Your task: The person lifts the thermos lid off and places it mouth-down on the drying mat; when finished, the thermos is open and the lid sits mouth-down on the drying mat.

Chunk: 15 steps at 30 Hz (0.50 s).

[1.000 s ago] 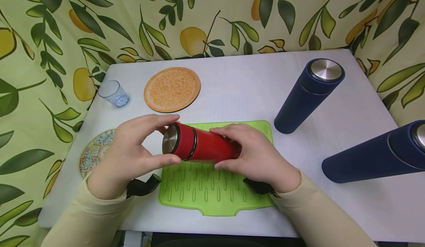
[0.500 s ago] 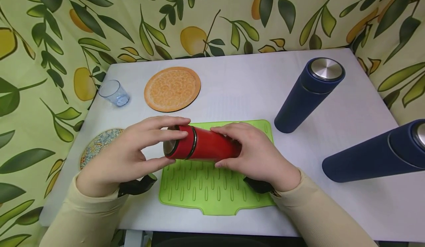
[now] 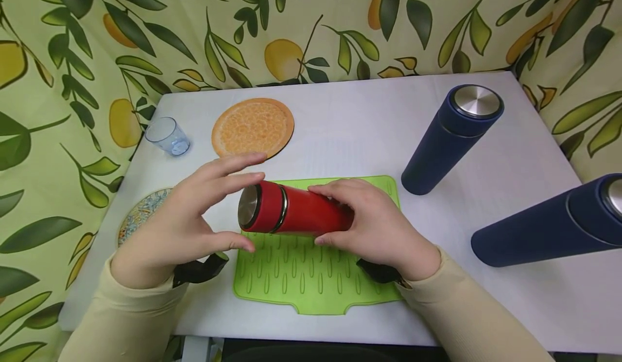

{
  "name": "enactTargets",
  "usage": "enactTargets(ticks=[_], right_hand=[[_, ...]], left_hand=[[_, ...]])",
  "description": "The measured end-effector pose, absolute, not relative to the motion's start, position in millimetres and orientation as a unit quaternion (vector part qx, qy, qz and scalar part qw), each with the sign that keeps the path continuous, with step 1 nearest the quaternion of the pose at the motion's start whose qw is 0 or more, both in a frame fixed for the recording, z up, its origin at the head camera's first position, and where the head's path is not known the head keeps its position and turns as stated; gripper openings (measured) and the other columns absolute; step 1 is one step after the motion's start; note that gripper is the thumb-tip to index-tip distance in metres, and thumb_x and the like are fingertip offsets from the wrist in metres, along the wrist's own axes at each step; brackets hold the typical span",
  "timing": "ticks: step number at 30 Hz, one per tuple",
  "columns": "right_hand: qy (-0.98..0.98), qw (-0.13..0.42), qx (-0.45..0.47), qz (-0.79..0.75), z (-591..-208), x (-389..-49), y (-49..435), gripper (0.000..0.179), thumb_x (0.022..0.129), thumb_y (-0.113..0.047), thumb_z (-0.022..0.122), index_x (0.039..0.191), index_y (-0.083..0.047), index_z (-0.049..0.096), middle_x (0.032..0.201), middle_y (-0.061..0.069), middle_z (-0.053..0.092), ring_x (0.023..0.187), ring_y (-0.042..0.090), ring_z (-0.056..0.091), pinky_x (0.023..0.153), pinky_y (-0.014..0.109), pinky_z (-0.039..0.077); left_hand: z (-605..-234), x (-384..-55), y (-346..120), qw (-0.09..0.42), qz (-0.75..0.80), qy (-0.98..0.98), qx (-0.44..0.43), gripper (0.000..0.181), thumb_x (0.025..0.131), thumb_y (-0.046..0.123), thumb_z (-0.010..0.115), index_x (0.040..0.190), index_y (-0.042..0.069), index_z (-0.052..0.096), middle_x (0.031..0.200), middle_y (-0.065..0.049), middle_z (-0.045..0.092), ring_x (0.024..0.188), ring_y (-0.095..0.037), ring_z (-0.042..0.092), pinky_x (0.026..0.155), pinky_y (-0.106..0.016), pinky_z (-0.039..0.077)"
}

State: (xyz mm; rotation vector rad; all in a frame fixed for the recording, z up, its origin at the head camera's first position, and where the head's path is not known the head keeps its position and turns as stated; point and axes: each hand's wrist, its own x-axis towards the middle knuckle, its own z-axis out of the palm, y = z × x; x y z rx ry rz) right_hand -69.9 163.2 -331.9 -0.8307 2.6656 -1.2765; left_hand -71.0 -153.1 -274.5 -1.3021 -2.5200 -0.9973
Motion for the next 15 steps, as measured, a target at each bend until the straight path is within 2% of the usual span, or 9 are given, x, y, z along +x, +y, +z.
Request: enactTargets(ticks=[3, 6, 8, 11, 15], right_hand=[[0.868, 0.036, -0.274, -0.412, -332.2, -70.0, 163.3, 0.078, 0.074, -0.017, 0.105, 0.146, -0.015, 0.072, 0.129, 0.001, 0.077, 0.106, 0.019, 0.07, 0.086, 0.038, 0.067], [0.868, 0.034, -0.277, -0.41, -332.6, -70.0, 163.3, 0.078, 0.074, -0.017, 0.105, 0.146, -0.015, 0.072, 0.128, 0.0, 0.077, 0.105, 0.018, 0.069, 0.085, 0.035, 0.067], [0.868, 0.033, -0.277, -0.41, -332.7, -69.8, 163.2, 0.079, 0.074, -0.017, 0.105, 0.145, -0.015, 0.073, 0.128, 0.0, 0.077, 0.105, 0.017, 0.069, 0.085, 0.034, 0.066], [0.868, 0.032, -0.276, -0.411, -332.5, -69.1, 163.0, 0.079, 0.074, -0.017, 0.105, 0.145, -0.016, 0.073, 0.129, 0.0, 0.077, 0.106, 0.018, 0.069, 0.085, 0.034, 0.066], [0.864, 0.038, -0.275, -0.42, -332.0, -67.9, 162.6, 0.079, 0.074, -0.017, 0.105, 0.146, -0.017, 0.072, 0.132, 0.002, 0.076, 0.112, 0.021, 0.07, 0.086, 0.039, 0.068]], left_hand=[[-271.8, -70.8, -155.4, 0.033, -0.315, -0.832, -0.455, 0.077, 0.081, 0.006, 0.097, 0.151, 0.01, 0.066, 0.167, -0.009, 0.055, 0.159, -0.029, 0.047, 0.132, -0.057, 0.035], [-270.3, -70.8, -155.1, 0.025, -0.3, -0.836, -0.459, 0.068, 0.084, -0.003, 0.089, 0.148, 0.011, 0.07, 0.162, -0.007, 0.061, 0.151, -0.025, 0.055, 0.127, -0.054, 0.044], [-270.8, -70.9, -154.1, 0.035, -0.301, -0.838, -0.453, 0.066, 0.084, 0.0, 0.091, 0.146, 0.01, 0.071, 0.157, -0.007, 0.064, 0.145, -0.023, 0.06, 0.12, -0.051, 0.051], [-272.4, -70.5, -152.5, 0.057, -0.315, -0.842, -0.434, 0.07, 0.081, 0.015, 0.099, 0.144, 0.009, 0.071, 0.147, -0.005, 0.07, 0.135, -0.02, 0.067, 0.111, -0.046, 0.058], [-277.1, -70.3, -150.1, 0.106, -0.313, -0.855, -0.4, 0.075, 0.077, 0.039, 0.102, 0.14, 0.008, 0.073, 0.127, -0.002, 0.079, 0.111, -0.015, 0.073, 0.097, -0.04, 0.062]])
